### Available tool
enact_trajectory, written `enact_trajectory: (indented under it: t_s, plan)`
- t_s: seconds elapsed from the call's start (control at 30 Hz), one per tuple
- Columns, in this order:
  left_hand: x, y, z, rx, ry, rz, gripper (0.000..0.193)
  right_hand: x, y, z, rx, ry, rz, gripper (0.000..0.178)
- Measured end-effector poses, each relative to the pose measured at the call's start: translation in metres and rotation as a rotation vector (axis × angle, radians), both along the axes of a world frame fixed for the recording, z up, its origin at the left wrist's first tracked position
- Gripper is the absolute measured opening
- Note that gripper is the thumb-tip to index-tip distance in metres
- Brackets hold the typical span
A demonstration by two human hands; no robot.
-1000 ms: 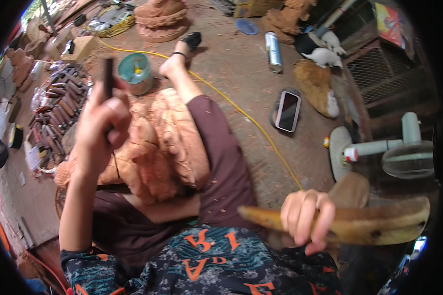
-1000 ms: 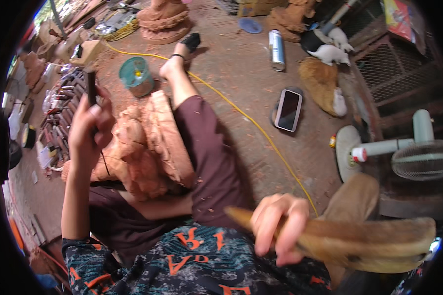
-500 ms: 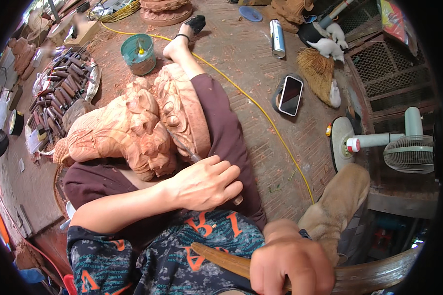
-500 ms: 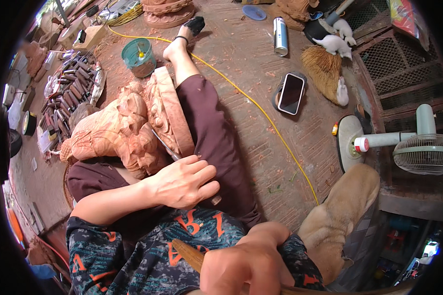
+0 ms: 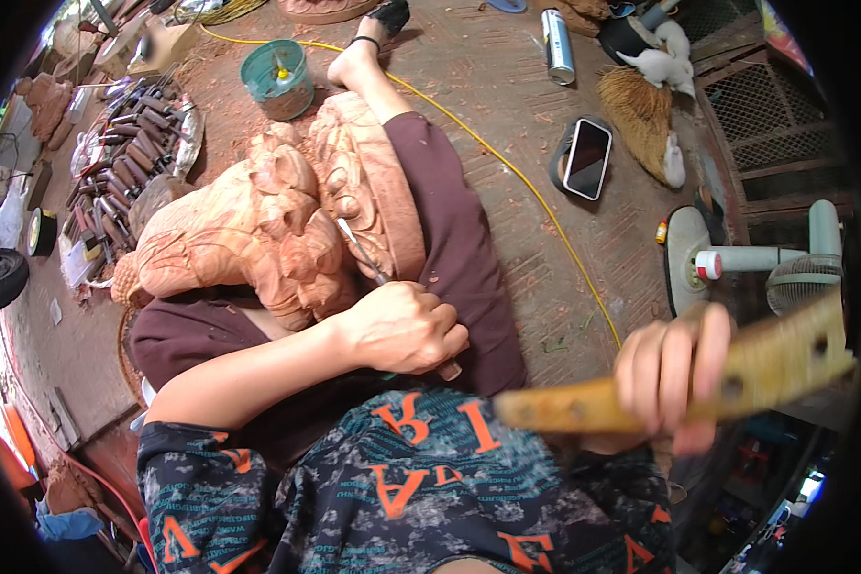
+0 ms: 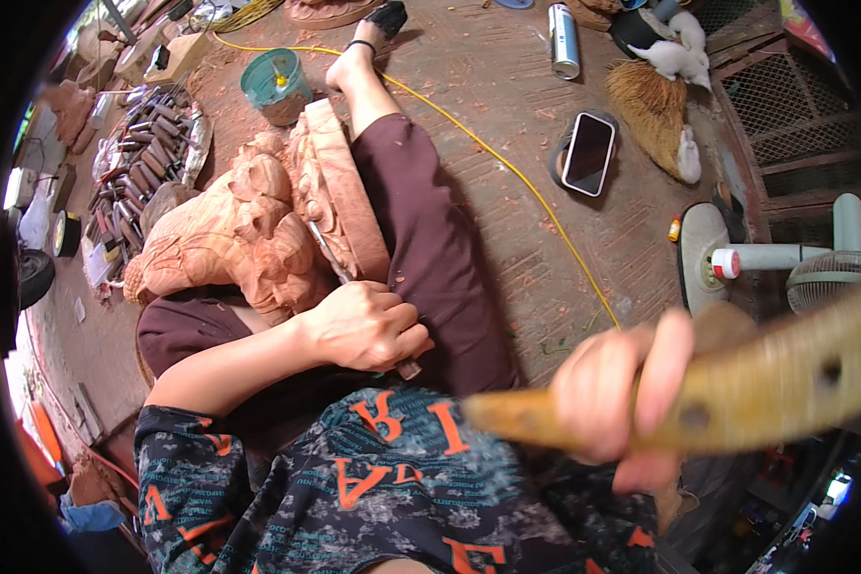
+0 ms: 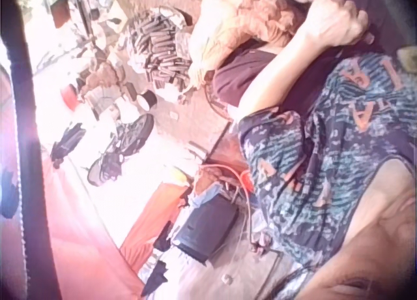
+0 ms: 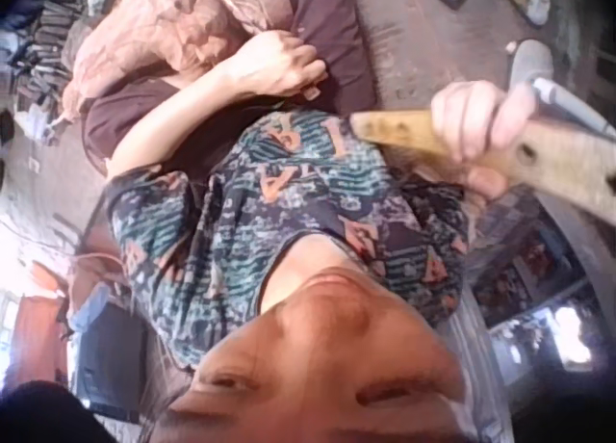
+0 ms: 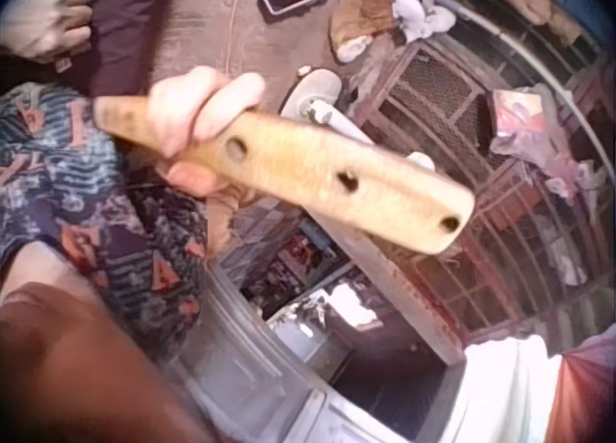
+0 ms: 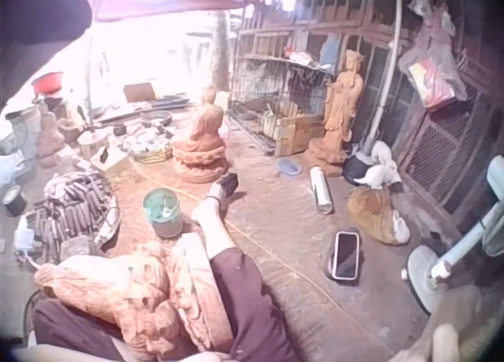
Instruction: The person sits on the floor and carves a wooden sculpture of a figure using a chisel and a wooden mallet. They repeatedly strike the chisel to shape the wood, occasionally switching tools from a nearby collection.
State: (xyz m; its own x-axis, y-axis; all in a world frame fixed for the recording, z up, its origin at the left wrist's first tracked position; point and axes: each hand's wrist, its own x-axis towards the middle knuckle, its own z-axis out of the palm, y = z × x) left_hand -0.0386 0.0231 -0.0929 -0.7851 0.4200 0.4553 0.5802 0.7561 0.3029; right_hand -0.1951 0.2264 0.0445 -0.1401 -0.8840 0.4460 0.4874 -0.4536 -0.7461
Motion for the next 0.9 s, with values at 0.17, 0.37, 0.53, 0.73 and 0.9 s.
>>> enact_trajectory:
  t_s: [0.17, 0.37, 0.53, 0.73, 0.9]
  plan:
    - [0.004, -0.001, -0.007, -0.008, 0.06, 0.048, 0.029, -0.014, 0.049, -0.054, 0.551, 1.003, -0.898, 0.038]
    - [0.0, -0.002, -0.005, -0.006, 0.072, 0.035, 0.03, -0.028, 0.05, -0.105, 0.001, 1.992, -0.794, 0.022]
    - [0.001, -0.002, -0.009, -0.067, 0.071, 0.042, 0.028, -0.042, 0.035, -0.132, -0.235, 1.819, -0.82, 0.024]
    - [0.001, -0.007, 0.014, -0.162, 0.12, 0.055, 0.028, -0.034, 0.036, -0.13, -0.026, 1.807, -0.883, 0.028]
    - [0.012, 0.004, -0.003, -0.048, 0.079, 0.006, 0.035, -0.022, 0.031, -0.125, -0.082, 1.698, -0.954, 0.031]
